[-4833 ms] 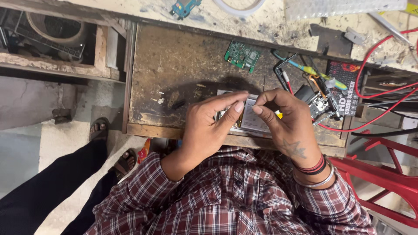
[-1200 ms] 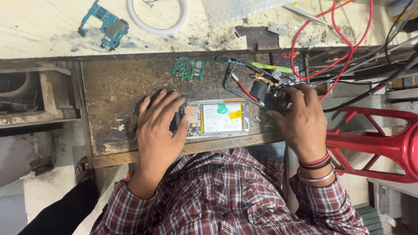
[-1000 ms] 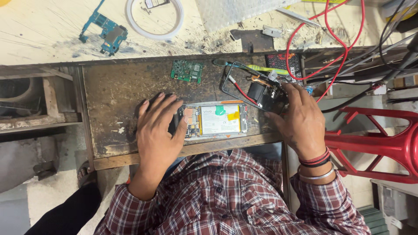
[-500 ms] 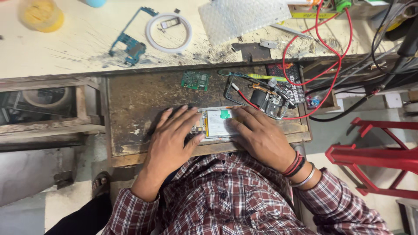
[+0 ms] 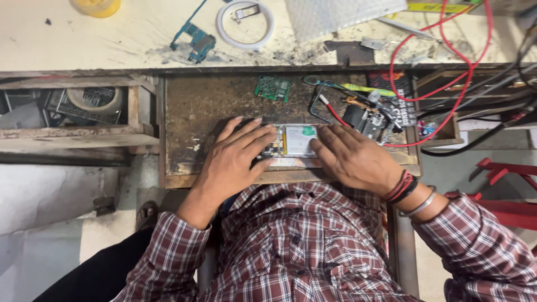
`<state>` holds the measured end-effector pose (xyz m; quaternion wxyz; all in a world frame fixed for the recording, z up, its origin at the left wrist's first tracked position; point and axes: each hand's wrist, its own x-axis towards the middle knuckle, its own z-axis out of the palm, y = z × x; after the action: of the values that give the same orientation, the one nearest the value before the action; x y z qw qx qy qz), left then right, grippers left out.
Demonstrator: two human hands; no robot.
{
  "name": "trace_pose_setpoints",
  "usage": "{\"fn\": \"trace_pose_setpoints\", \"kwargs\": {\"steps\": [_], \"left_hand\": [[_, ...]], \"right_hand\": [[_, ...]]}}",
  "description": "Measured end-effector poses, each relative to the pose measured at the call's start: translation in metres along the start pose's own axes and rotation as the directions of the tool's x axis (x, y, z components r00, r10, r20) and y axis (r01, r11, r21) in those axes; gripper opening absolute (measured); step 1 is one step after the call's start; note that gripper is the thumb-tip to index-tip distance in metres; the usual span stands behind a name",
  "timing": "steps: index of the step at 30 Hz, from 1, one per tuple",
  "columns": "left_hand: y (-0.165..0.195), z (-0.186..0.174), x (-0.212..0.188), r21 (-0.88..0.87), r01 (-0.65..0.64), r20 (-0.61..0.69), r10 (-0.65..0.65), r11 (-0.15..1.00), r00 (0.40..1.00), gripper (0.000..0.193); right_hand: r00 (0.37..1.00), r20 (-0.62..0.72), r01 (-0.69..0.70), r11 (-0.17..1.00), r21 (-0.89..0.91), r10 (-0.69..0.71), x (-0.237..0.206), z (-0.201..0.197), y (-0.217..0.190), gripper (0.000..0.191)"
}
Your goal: The person reassembles a smartphone by connecting internal ribbon cables, placing the battery, and fitting the metal frame and back cover. They use a screwdriver to secure screws and a prying tool to align components.
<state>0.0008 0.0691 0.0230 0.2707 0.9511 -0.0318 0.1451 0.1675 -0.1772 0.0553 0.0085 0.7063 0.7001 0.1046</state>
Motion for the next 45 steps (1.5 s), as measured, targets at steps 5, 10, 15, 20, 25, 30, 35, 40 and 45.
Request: {"fn": "trace_pose_setpoints", "kwargs": {"steps": [5, 10, 15, 20, 25, 30, 35, 40, 45], "left_hand": [[-0.009, 0.018, -0.001, 0.068, -0.023, -0.104, 0.030, 0.997, 0.994, 0.035], [-0.007, 0.020, 0.000, 0.158, -0.120, -0.210, 0.152, 0.980, 0.966, 0.026], [0.007, 0.004, 0.007, 0.126, -0.153, -0.255, 0.181, 0.980, 0.950, 0.024], [0.012, -0.014, 0.026, -0.153, -0.198, -0.243, 0.158, 0.968, 0.957, 0.028], [0.010, -0.009, 0.049, -0.603, -0.279, -0.252, 0.154, 0.748, 0.956, 0.030], [0.011, 0.001, 0.058, -0.769, -0.230, -0.172, 0.154, 0.597, 0.973, 0.030], [0.008, 0.008, 0.062, -0.867, -0.197, -0.140, 0.156, 0.458, 0.978, 0.026], [0.003, 0.015, 0.063, -0.931, -0.164, -0.125, 0.139, 0.325, 0.982, 0.021], [0.001, 0.020, 0.065, -0.960, -0.190, -0.170, 0.111, 0.203, 0.979, 0.014]], "right_hand": [[1.000, -0.024, -0.012, 0.999, 0.037, 0.013, 0.002, -0.002, 0.002, 0.041], [0.988, -0.138, -0.063, 0.994, 0.092, 0.075, 0.001, -0.002, -0.003, 0.038], [0.936, -0.302, -0.164, 0.983, 0.084, 0.182, 0.000, -0.006, -0.008, 0.037], [0.826, -0.491, -0.177, 0.954, 0.242, 0.277, 0.002, -0.017, -0.012, 0.026], [0.744, -0.569, -0.139, 0.914, 0.380, 0.350, 0.008, -0.019, -0.016, 0.027], [0.735, -0.555, -0.129, 0.884, 0.450, 0.390, 0.007, -0.015, -0.015, 0.033], [0.714, -0.556, -0.110, 0.852, 0.511, 0.426, 0.007, -0.008, -0.013, 0.035], [0.700, -0.546, -0.109, 0.825, 0.555, 0.460, 0.009, -0.001, -0.014, 0.034], [0.712, -0.518, -0.121, 0.809, 0.575, 0.475, 0.010, 0.004, -0.014, 0.034]]}}
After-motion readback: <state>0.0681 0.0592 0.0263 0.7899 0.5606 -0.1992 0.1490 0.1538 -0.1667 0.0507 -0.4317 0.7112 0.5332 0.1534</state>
